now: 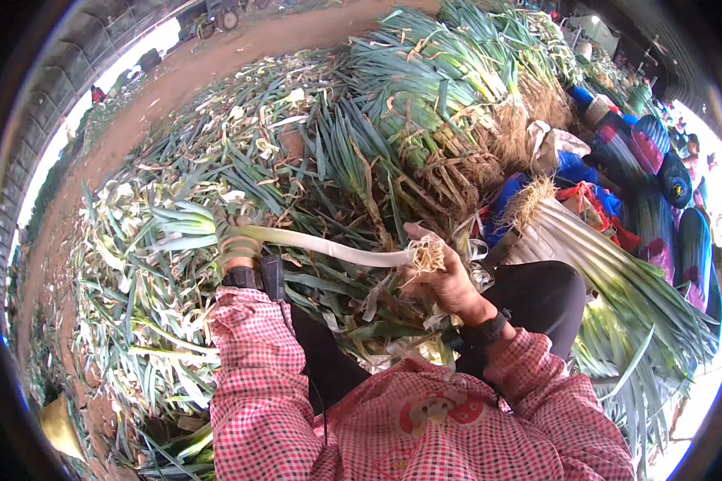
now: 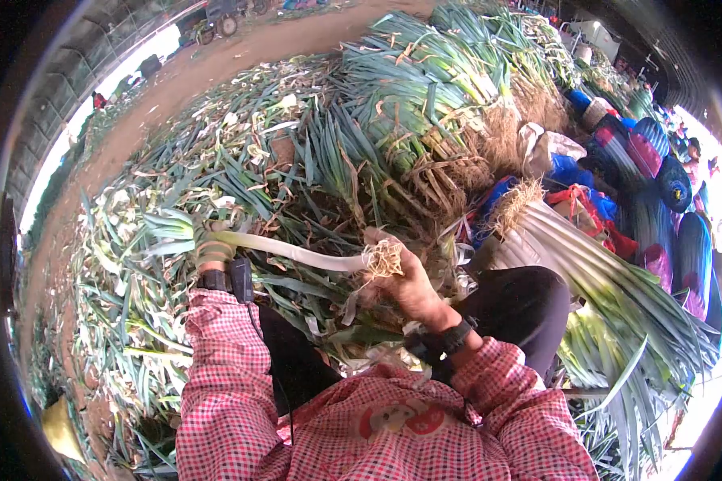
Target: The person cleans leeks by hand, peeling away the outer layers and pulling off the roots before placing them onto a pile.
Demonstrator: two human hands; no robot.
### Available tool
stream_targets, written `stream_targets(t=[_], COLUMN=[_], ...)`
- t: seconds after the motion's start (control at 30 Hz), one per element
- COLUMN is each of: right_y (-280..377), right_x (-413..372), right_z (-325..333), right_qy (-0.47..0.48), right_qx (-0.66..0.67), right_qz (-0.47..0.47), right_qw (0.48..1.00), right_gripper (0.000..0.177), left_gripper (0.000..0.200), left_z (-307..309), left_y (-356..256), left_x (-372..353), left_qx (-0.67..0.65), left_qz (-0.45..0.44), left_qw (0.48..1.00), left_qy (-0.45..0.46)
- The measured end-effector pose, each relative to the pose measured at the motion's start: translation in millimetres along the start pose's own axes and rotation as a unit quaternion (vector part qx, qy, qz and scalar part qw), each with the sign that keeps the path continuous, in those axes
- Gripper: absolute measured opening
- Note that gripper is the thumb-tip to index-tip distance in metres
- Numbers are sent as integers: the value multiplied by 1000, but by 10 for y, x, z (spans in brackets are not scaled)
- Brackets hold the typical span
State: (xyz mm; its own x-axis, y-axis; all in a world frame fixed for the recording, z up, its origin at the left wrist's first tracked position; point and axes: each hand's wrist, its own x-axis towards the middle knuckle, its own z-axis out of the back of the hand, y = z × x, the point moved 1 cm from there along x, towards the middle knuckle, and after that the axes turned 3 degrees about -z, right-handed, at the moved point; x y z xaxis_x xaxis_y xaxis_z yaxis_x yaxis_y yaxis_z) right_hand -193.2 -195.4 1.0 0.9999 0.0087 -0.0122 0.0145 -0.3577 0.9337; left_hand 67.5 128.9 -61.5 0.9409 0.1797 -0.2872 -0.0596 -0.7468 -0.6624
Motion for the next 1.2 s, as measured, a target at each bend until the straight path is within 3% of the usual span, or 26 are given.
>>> stream_targets(t=[0.07, 0.13, 0.2, 0.3, 0.33, 0.37, 0.4, 0.47, 0.5, 0.53, 0.57, 0.6, 0.63, 0.7, 0.73, 0.77, 0.8, 0.83, 0.87, 0.9, 0.97, 1.07, 1.1, 1.13, 1.17, 1.2], right_y=[264, 387, 520, 922, 1076, 1193, 1228, 946, 733, 459, 241, 34, -269, -485, -478, -462, -459, -408, -357, -264, -210, 166, 287, 288, 367, 503], right_x=[-203, -393, -599, -1042, -1227, -1374, -1477, -1502, -1487, -1364, -1202, -1053, -1033, -810, -539, -312, -117, 67, 251, 435, 730, 940, 929, 973, 944, 869], right_z=[-229, -427, -606, -439, -316, -185, -66, 228, 388, 398, 350, 318, 376, 243, 30, -134, -197, -250, -303, -365, -418, -558, -569, -480, -346, -306], right_qy=[13, -2, 27, 16, -18, -71, -123, -139, -121, -46, 68, 176, 179, 182, 226, 263, 185, 129, 84, 67, 66, 117, 111, 109, 103, 96], right_qx=[206, 149, 186, 110, 67, 18, -42, -185, -259, -313, -500, -655, -748, -823, -762, -677, -554, -468, -377, -344, -33, 60, 33, 1, -86, -174], right_qz=[-29, -88, -125, -112, -73, -33, -15, -63, -90, -65, 30, 127, 136, 163, 15, -139, -120, -81, -30, 39, 113, 170, 179, 182, 213, 241], right_qw=[978, 985, 974, 987, 995, 997, 991, 971, 954, 946, 863, 724, 625, 513, 606, 673, 803, 870, 922, 936, 991, 977, 977, 977, 968, 950], right_gripper=[57, 51, 48, 37, 34, 31, 28, 27, 28, 31, 32, 33, 36, 39, 39, 39, 41, 48, 56, 69, 93, 100, 95, 73, 61, 49], left_gripper=[55, 51, 47, 44, 44, 43, 45, 57, 57, 57, 59, 62, 65, 68, 69, 66, 62, 58, 53, 48, 41, 44, 47, 50, 44, 44], left_z=[12, 8, 337, 594, 896, 1408, 1049, 129, 38, -108, -230, -387, -510, -494, -389, -370, -496, -626, -858, -981, -1109, -1154, -1146, -1180, -1232, -1231], left_y=[-19, 10, 155, 46, -62, -176, -248, -440, -395, -329, -234, -158, -109, -30, 108, 268, 326, 383, 336, 356, 449, 733, 868, 962, 1052, 1114], left_x=[-81, -22, 456, 640, 952, 1546, 1075, -100, -148, -297, -445, -658, -842, -912, -774, -616, -677, -740, -1051, -1201, -1454, -1705, -1721, -1775, -1846, -1801], left_qx=[43, 59, 66, 130, 361, 660, 789, 971, 980, 979, 958, 928, 889, 800, 750, 599, 387, 130, -169, -170, -150, -100, -23, 53, 49, 44], left_qz=[15, 20, 44, -60, -171, -334, -269, -127, -126, -128, -138, -147, -157, -283, -395, -438, -381, -309, -117, -93, -49, 26, 20, 13, -43, -37], left_qw=[999, 998, 995, 987, 913, 671, 552, 201, 155, 157, 247, 334, 417, 514, 521, 670, 836, 934, 968, 966, 964, 969, 972, 968, 960, 959], left_qy=[-11, -16, 56, 68, 80, 51, 12, -2, -8, -15, -45, -76, -110, -124, -100, -5, 77, 123, 141, 170, 214, 222, 234, 246, 271, 276])
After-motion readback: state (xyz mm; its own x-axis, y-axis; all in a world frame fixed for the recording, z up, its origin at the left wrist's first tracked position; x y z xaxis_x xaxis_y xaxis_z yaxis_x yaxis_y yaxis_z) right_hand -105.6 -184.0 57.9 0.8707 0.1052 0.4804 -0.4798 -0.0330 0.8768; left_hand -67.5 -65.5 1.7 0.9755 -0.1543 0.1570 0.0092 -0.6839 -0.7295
